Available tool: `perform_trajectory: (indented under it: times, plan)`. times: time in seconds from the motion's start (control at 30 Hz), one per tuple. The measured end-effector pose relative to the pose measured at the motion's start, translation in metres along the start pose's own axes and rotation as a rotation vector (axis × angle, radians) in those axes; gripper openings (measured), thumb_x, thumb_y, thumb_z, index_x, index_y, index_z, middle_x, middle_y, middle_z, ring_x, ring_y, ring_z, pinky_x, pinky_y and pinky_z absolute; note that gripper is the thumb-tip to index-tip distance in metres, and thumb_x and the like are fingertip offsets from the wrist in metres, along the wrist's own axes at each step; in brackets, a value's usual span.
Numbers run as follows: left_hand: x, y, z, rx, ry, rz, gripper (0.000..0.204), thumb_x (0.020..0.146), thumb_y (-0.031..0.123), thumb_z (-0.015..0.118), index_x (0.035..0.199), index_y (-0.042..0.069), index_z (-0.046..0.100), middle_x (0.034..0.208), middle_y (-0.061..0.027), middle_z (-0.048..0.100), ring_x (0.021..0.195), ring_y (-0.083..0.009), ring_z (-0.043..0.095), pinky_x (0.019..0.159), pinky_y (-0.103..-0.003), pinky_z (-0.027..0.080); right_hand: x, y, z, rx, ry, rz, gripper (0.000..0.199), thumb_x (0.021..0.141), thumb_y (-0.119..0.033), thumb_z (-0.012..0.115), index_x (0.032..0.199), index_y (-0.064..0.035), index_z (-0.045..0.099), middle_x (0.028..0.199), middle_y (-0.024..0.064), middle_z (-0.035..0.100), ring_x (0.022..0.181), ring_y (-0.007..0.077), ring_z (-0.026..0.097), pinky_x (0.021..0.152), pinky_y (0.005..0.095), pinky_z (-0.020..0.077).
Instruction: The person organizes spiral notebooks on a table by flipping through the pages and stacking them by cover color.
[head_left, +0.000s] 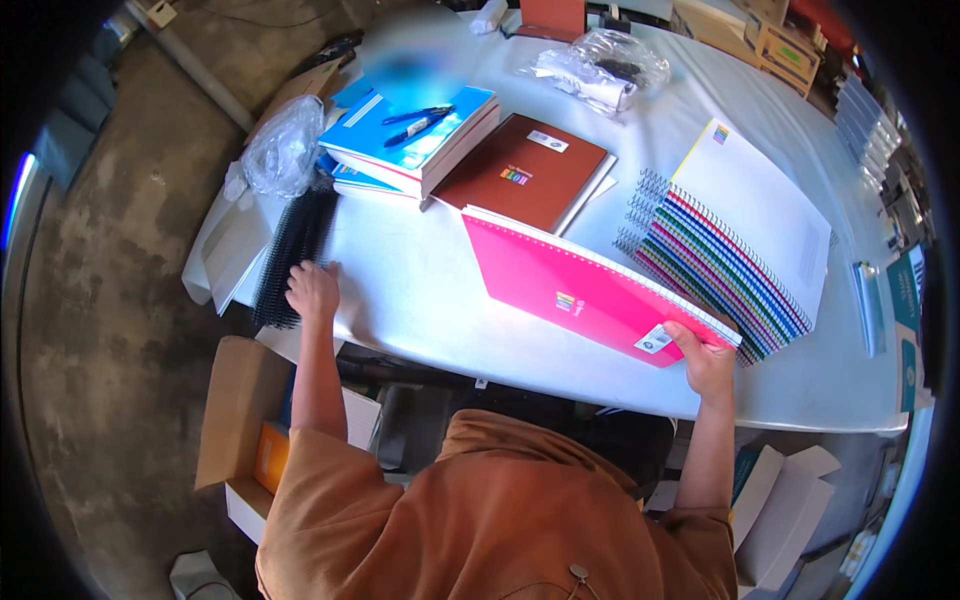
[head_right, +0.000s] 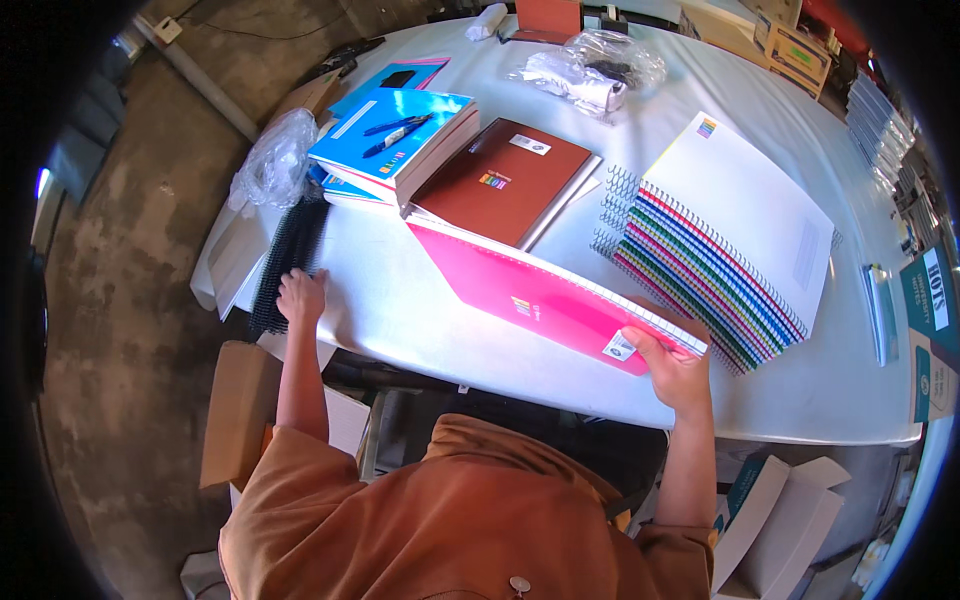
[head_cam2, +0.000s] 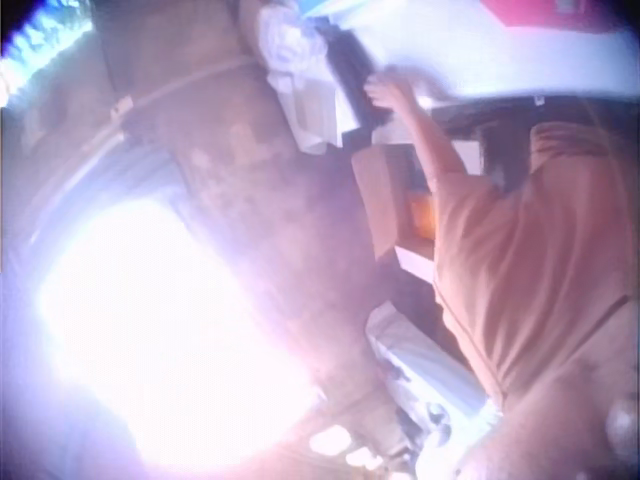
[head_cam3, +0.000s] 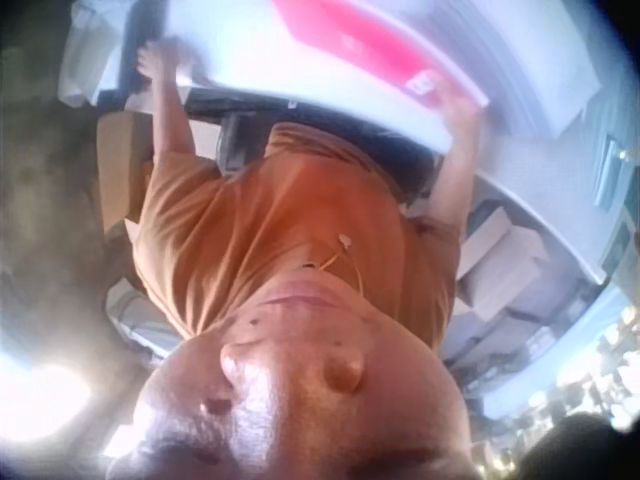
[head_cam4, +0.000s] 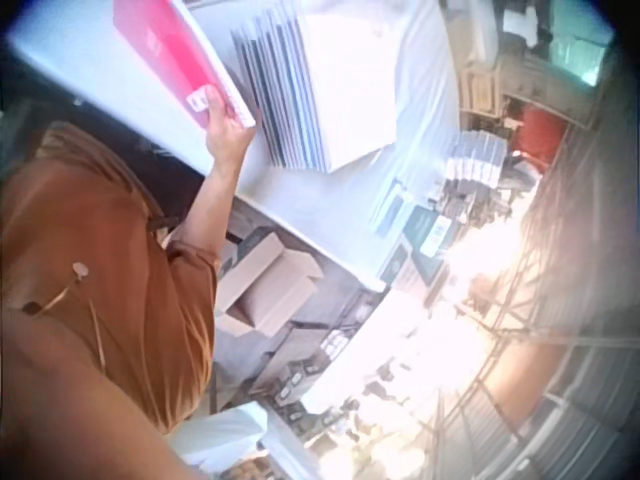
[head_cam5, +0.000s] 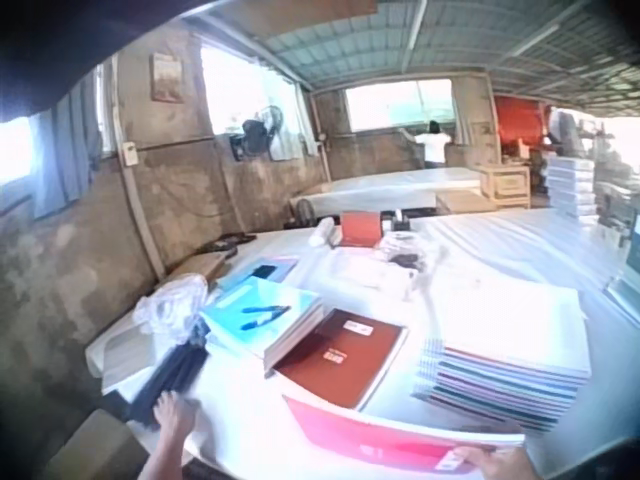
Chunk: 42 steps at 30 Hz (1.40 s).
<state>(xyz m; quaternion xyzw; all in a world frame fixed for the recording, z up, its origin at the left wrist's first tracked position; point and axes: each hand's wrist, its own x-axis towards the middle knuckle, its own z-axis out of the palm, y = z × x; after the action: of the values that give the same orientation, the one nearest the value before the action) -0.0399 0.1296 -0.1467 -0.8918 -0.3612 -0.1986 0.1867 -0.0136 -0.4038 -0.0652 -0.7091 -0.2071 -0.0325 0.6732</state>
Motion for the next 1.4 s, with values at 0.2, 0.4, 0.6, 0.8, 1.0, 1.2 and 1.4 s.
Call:
perform_trajectory:
  times: [0.2,0.4,0.6,0.8,1.0,1.2,1.4]
  plan:
    - [-0.001,0.004,-0.038,-0.233,-0.022,0.021,0.022,0.084,0.032,0.054,0.092,0.012,0.061,0.093,-0.0086,0.061,0.083,-0.028,0.06,0.069,-0.043,0.047,-0.006,0.008,-0.005,0.029,0.066,0.037,0.023,0.08,-0.005,0.066,0.102,0.0006,0.063,0.094,0.0065,0.065,0.086,0.0117,0.058,0.08,0.026,0.0449]
    - [0.014,0.014,-0.08,-1.016,0.016,-0.18,0.03,0.09,0.021,0.052,0.117,0.011,0.047,0.089,-0.0127,0.063,0.078,-0.0191,0.061,0.067,-0.034,0.046,-0.001,-0.001,-0.005,-0.029,0.075,-0.028,0.024,0.08,-0.006,0.065,0.102,0.0029,0.063,0.092,0.0078,0.065,0.081,0.0122,0.058,0.075,0.025,0.0454]
    - [-0.024,0.085,-0.204,-2.025,-0.459,0.284,0.023,0.091,0.014,0.049,0.108,0.0,0.052,0.086,-0.0081,0.061,0.071,-0.0135,0.054,0.062,-0.025,0.042,-0.004,0.001,-0.021,-0.103,0.132,-0.091,0.025,0.08,-0.007,0.066,0.103,0.002,0.064,0.092,0.0088,0.066,0.08,0.0118,0.058,0.074,0.0249,0.0459]
    - [-0.017,0.127,-0.206,-1.559,-0.196,0.673,0.015,0.088,0.013,0.048,0.087,-0.001,0.053,0.072,-0.0039,0.048,0.065,-0.0129,0.047,0.062,-0.026,0.039,-0.014,-0.012,-0.025,-0.179,0.172,-0.079,0.025,0.08,-0.005,0.065,0.104,0.0022,0.063,0.095,0.0086,0.065,0.083,0.0116,0.058,0.077,0.0249,0.0458]
    - [-0.013,0.16,-0.224,-1.482,-0.575,0.838,0.032,0.094,0.032,0.045,0.093,0.001,0.052,0.072,-0.0033,0.046,0.065,-0.0108,0.042,0.06,-0.025,0.038,-0.025,-0.005,-0.029,-0.082,0.271,-0.062,0.026,0.079,-0.001,0.066,0.104,0.0015,0.063,0.099,0.0081,0.065,0.086,0.012,0.058,0.079,0.0252,0.0462]
    - [-0.009,0.17,-0.219,-1.384,-0.423,0.931,0.033,0.093,0.031,0.049,0.089,-0.001,0.055,0.068,-0.0044,0.049,0.063,-0.0109,0.043,0.057,-0.026,0.038,-0.029,-0.004,-0.029,-0.077,0.264,-0.051,0.025,0.079,-0.002,0.065,0.104,0.0024,0.063,0.096,0.0085,0.065,0.086,0.0119,0.058,0.08,0.0258,0.0462]
    - [-0.004,0.175,-0.222,-1.602,-0.859,0.684,0.023,0.091,0.025,0.054,0.086,0.003,0.055,0.063,-0.0025,0.051,0.054,-0.0073,0.047,0.047,-0.021,0.037,-0.028,-0.016,-0.035,-0.186,0.107,-0.076,0.024,0.08,-0.004,0.062,0.103,0.0025,0.064,0.1,0.0158,0.065,0.087,0.0173,0.062,0.081,0.0287,0.0467]
